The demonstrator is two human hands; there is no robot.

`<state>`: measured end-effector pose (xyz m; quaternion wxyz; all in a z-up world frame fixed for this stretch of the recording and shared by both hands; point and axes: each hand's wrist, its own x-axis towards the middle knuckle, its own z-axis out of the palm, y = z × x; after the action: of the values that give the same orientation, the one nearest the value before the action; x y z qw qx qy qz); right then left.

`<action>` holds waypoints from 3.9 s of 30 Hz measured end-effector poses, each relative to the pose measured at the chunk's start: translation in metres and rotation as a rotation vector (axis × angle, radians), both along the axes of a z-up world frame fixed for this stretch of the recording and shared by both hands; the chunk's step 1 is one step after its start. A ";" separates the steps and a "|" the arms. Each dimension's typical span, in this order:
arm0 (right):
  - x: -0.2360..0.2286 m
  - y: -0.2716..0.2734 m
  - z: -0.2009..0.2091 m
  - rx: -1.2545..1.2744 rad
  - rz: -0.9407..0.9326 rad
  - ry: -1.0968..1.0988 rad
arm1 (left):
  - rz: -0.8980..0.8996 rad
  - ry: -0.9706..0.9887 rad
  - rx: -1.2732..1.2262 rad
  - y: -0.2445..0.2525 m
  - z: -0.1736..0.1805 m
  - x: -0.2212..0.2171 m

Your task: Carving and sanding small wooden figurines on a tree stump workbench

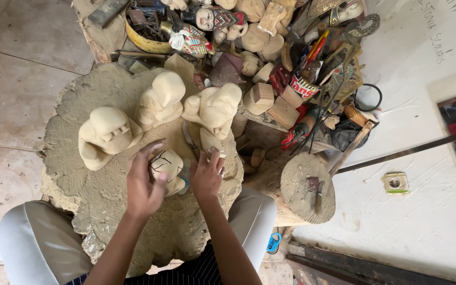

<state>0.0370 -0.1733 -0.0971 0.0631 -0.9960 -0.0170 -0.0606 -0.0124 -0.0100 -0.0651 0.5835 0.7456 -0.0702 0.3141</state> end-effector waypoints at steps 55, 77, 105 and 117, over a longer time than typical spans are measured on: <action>-0.157 -0.023 0.078 0.610 0.259 -0.270 | 0.343 0.080 -0.143 -0.026 0.022 0.000; -0.173 -0.042 0.086 0.656 0.190 -0.241 | 0.279 0.005 -0.105 -0.020 -0.009 0.007; -0.076 -0.007 0.031 0.251 0.398 -0.244 | -0.198 0.480 -1.043 0.007 0.051 -0.005; -0.049 -0.017 0.014 0.690 0.220 -0.364 | -0.166 0.602 -1.208 -0.001 0.123 -0.018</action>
<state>-0.0123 -0.1904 -0.0830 0.3958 -0.8817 -0.1129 -0.2308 -0.0300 -0.0111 0.0581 0.9139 0.3358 0.2260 0.0310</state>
